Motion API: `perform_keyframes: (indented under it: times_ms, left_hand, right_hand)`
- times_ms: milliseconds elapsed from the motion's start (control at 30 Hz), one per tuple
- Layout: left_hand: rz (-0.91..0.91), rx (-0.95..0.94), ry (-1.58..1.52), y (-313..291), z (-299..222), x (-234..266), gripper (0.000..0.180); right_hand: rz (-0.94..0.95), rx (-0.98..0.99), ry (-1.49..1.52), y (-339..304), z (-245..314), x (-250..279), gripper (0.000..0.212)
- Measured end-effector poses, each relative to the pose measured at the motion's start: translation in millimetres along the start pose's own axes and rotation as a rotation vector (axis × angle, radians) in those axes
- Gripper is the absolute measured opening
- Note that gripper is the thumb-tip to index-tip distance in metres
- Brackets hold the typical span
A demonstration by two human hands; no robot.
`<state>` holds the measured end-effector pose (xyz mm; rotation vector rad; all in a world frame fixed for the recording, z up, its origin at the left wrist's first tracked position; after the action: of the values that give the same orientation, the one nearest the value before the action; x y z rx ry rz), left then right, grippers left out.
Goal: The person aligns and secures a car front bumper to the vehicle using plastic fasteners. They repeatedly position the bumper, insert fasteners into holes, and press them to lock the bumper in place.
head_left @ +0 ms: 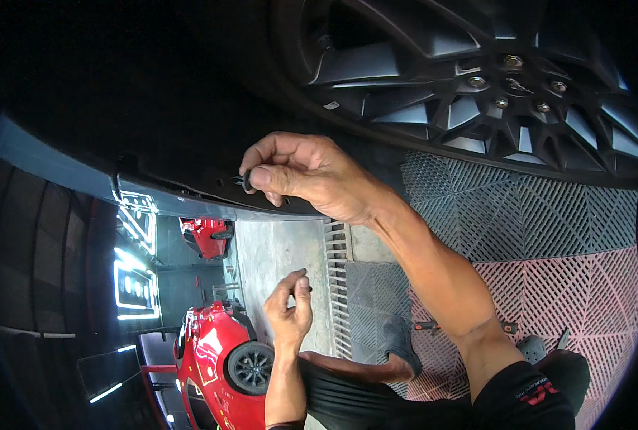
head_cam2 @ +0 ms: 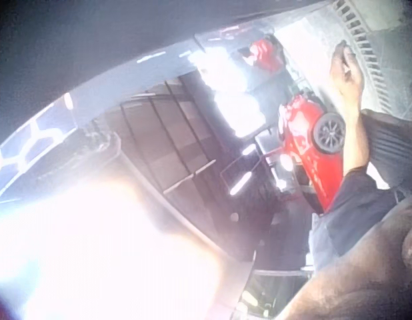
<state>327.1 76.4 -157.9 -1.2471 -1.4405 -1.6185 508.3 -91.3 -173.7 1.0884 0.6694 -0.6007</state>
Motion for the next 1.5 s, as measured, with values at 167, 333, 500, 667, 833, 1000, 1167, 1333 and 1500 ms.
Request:
perform_keyframes:
  times_ms: [167,333,500,667,833,1000,1167,1333,1500]
  left_hand:
    - [0.118,0.146,0.001,-39,55,-42,0.017]
    - [0.200,0.073,0.021,-38,58,-63,0.018]
    - [0.210,0.141,-0.004,-36,64,-66,0.015]
    - [0.229,0.138,0.008,-43,67,-64,0.015]
    - [0.246,0.114,0.018,-50,74,-61,0.019]
    - [0.233,0.128,0.014,-50,67,-59,0.014]
    - [0.254,0.069,0.019,-51,64,-60,0.017]
    - [0.266,0.075,0.026,-52,69,-59,0.018]
    - [0.296,0.084,0.021,-51,66,-63,0.019]
  right_hand:
    - [0.085,-0.001,0.006,18,-9,-1,0.026]
    - [0.122,-0.011,-0.054,25,-1,-3,0.027]
    - [0.107,0.065,-0.176,32,6,-1,0.029]
    - [0.145,0.074,-0.247,36,12,-4,0.028]
    - [0.203,0.020,-0.229,44,7,-3,0.029]
    - [0.202,0.087,-0.262,43,10,-4,0.027]
    - [0.176,0.119,-0.304,39,17,-4,0.026]
    - [-0.003,0.312,-0.512,12,31,-11,0.025]
    - [-0.055,0.407,-0.500,4,30,-15,0.019]
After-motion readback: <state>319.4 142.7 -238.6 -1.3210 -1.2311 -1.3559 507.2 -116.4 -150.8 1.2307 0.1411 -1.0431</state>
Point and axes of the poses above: each hand's wrist, its own y-axis towards the middle knuckle, its own x-axis out of the back of the hand, z = x × y, the point moved 10 cm from there along y, towards the middle knuckle, and after that the axes turned 12 degrees about -x, right-handed, at the moved point
